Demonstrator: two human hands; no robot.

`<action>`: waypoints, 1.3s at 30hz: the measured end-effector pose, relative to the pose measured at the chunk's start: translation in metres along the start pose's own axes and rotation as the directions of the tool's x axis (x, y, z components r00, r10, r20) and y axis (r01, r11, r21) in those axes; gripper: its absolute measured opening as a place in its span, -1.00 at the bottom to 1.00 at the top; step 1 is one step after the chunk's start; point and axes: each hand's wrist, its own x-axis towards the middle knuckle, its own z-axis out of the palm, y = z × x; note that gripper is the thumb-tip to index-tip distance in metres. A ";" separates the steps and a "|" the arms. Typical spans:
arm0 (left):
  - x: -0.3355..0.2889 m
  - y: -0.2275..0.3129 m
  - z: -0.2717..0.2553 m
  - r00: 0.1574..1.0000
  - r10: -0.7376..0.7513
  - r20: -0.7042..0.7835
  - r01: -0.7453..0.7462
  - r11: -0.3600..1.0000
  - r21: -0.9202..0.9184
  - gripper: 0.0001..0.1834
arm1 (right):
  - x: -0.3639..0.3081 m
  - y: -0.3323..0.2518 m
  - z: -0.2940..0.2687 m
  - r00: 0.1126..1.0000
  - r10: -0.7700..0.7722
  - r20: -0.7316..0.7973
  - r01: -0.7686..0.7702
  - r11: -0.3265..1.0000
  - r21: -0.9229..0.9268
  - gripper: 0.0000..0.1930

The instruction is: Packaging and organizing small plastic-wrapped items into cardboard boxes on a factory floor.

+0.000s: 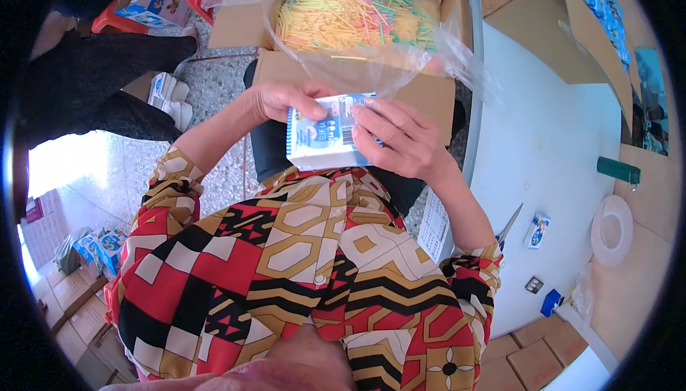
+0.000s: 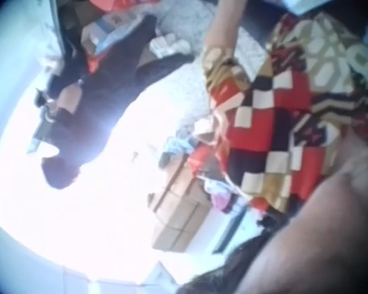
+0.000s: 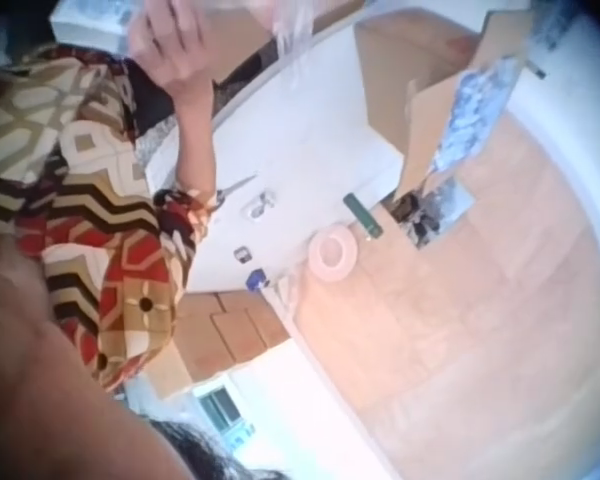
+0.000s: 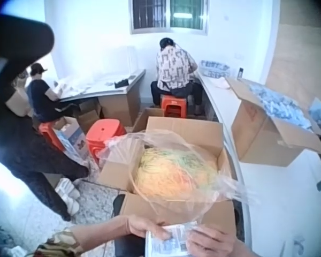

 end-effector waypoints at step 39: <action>-0.002 0.067 -0.119 0.391 0.442 -0.807 -0.180 0.897 0.404 -0.75 | -0.034 0.001 0.049 0.468 0.843 0.264 -0.829 0.316 0.462 -0.84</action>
